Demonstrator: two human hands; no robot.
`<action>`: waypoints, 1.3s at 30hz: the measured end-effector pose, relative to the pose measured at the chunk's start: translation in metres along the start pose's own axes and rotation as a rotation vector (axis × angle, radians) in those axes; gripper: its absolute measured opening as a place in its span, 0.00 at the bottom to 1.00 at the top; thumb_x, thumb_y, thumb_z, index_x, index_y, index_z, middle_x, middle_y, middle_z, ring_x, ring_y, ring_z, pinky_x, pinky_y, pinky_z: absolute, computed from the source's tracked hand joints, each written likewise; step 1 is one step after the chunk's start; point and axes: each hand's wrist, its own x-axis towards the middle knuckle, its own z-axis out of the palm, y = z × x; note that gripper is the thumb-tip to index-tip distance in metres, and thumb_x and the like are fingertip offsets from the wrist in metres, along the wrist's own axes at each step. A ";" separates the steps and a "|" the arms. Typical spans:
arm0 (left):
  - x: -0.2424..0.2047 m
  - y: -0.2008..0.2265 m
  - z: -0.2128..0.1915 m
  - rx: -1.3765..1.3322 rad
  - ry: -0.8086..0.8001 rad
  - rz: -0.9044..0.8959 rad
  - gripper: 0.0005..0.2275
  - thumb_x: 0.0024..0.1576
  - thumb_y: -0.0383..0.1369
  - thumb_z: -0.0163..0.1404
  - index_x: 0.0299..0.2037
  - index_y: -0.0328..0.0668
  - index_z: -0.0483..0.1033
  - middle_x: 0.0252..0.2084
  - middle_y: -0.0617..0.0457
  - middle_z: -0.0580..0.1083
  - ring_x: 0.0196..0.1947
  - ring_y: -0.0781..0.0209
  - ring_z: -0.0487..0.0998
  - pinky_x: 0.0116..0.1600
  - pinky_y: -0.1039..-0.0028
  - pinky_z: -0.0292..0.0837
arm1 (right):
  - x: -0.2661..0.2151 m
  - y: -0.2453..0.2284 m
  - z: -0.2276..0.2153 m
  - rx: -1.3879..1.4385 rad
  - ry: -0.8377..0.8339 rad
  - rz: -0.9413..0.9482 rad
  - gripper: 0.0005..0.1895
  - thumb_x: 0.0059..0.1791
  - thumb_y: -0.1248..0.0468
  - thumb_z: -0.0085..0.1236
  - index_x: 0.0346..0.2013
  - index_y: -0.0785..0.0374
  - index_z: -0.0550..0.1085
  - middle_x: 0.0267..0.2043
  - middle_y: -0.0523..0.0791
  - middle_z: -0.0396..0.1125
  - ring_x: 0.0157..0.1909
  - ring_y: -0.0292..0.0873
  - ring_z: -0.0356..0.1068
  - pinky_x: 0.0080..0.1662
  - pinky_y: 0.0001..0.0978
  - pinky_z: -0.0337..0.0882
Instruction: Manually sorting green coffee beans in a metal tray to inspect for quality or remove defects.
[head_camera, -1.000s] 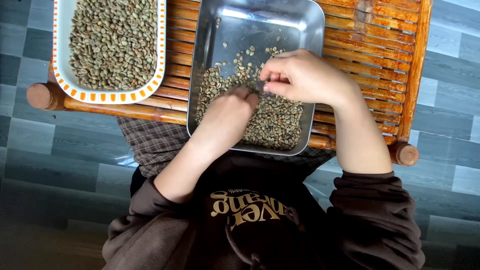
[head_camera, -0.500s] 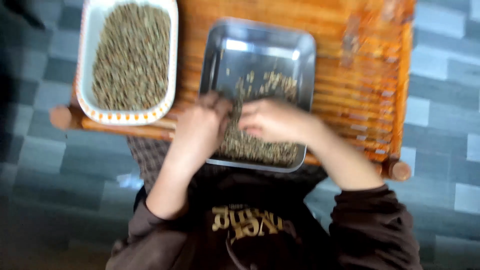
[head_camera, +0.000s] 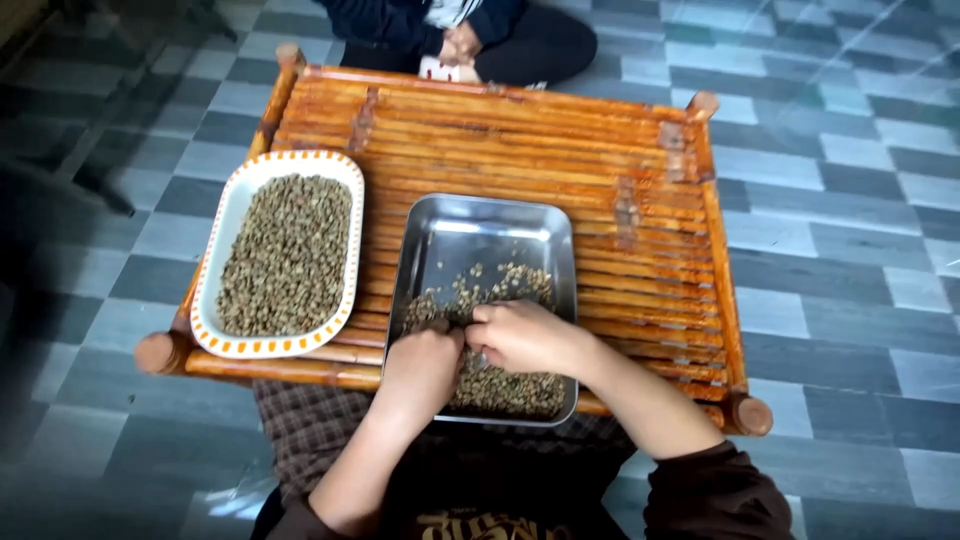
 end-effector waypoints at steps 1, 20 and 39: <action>-0.001 0.002 -0.003 0.001 0.012 0.008 0.11 0.55 0.34 0.56 0.46 0.44 0.80 0.36 0.42 0.80 0.35 0.42 0.84 0.36 0.56 0.81 | -0.001 0.000 -0.005 -0.013 0.004 0.006 0.03 0.47 0.66 0.56 0.34 0.60 0.76 0.40 0.49 0.69 0.43 0.55 0.74 0.43 0.47 0.77; -0.038 -0.001 -0.063 -0.452 0.363 -0.045 0.08 0.52 0.24 0.54 0.40 0.35 0.82 0.36 0.46 0.84 0.25 0.51 0.85 0.34 0.68 0.81 | -0.001 -0.039 -0.038 0.112 0.119 -0.155 0.10 0.43 0.66 0.62 0.40 0.59 0.79 0.40 0.43 0.69 0.43 0.43 0.70 0.48 0.36 0.75; -0.026 -0.072 -0.036 -0.251 0.820 -0.215 0.10 0.58 0.20 0.52 0.43 0.45 0.81 0.31 0.49 0.81 0.33 0.47 0.83 0.41 0.63 0.78 | 0.007 -0.009 0.010 0.033 0.097 -0.144 0.10 0.45 0.70 0.47 0.35 0.62 0.76 0.34 0.51 0.70 0.40 0.53 0.75 0.42 0.40 0.77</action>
